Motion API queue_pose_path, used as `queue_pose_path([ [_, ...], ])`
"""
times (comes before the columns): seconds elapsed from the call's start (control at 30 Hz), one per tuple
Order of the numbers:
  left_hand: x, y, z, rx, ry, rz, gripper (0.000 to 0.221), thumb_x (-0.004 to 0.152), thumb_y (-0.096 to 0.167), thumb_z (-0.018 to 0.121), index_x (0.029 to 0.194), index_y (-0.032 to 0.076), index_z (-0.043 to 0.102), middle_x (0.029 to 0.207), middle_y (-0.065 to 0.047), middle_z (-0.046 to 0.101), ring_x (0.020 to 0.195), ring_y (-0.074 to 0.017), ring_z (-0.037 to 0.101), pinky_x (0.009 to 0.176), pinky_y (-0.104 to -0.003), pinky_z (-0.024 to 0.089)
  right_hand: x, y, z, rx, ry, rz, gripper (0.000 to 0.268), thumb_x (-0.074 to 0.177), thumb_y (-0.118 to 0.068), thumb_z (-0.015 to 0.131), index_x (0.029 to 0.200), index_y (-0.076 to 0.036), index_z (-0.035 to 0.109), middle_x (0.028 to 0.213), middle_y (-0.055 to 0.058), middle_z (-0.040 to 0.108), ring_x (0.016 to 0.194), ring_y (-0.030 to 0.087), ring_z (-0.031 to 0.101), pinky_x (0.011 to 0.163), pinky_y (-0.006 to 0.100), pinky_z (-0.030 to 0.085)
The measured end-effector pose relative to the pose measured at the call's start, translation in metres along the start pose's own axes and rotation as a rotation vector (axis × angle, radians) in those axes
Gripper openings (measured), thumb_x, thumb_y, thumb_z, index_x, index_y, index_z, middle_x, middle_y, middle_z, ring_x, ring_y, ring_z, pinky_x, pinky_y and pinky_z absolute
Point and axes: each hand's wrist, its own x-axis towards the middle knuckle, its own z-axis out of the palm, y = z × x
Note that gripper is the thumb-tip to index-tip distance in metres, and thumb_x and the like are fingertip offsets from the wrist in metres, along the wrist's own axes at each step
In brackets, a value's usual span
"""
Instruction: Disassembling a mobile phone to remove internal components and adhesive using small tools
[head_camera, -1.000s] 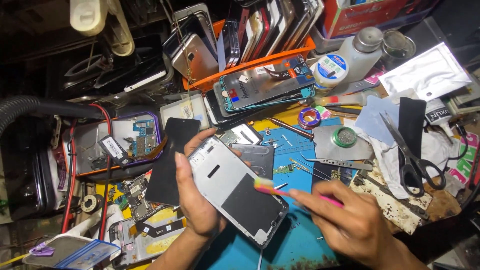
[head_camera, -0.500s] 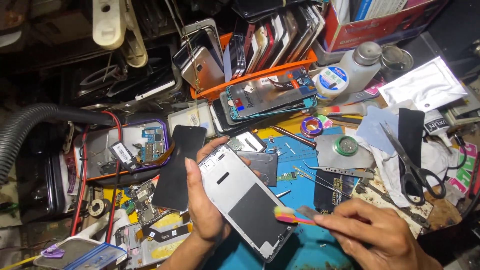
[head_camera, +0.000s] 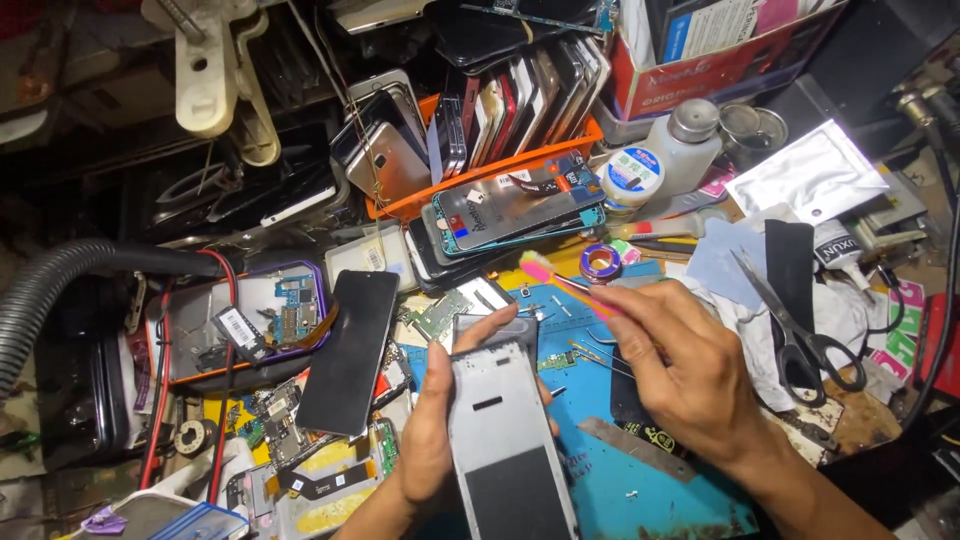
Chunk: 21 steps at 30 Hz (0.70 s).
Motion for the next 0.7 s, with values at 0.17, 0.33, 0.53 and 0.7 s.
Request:
queue_pose_path([
  [0.17,-0.002,0.002,0.006,-0.062,-0.133,-0.196,0.090,0.092,0.066,0.040,0.170,0.027,0.017,0.098,-0.030,0.070,0.081,-0.0390,0.074,0.077,-0.048,0.063,-0.009,0.005,0.003,0.458,-0.187,0.298,0.052,0.082,-0.045,0.073,0.125,-0.016,0.072,0.086,0.001,0.059,0.064,0.007,0.061,0.077,0.022,0.069],
  [0.33,-0.001,-0.010,0.005,-0.268,-0.042,-0.346,0.089,0.088,0.069,0.038,0.166,0.026,0.031,0.125,-0.030,0.054,0.079,-0.0462,0.071,0.067,-0.054,0.063,-0.007,-0.005,0.018,0.661,-0.427,0.569,0.018,0.084,-0.027,0.080,0.089,-0.010,0.084,0.075,-0.002,0.072,0.066,0.009,0.061,0.061,0.025,0.048],
  [0.53,0.023,-0.009,-0.030,0.472,0.063,-0.146,0.078,0.095,0.061,0.036,0.161,0.021,0.036,0.143,-0.012,0.052,0.126,-0.0262,0.050,0.103,-0.042,0.042,-0.025,0.006,0.023,1.255,-0.100,0.805,0.011,0.091,-0.004,0.071,0.096,0.005,0.073,0.077,0.011,0.066,0.059,0.015,0.054,0.049,0.027,0.042],
  [0.7,0.053,-0.085,-0.157,1.384,0.255,0.607,0.056,0.099,0.058,0.042,0.139,0.021,0.031,0.142,-0.008,0.031,0.129,-0.0262,0.031,0.102,-0.043,0.026,-0.034,0.011,0.031,1.279,0.246,1.086,0.009,0.094,-0.005,0.067,0.100,0.001,0.066,0.086,0.006,0.052,0.051,0.006,0.035,0.038,0.018,0.028],
])
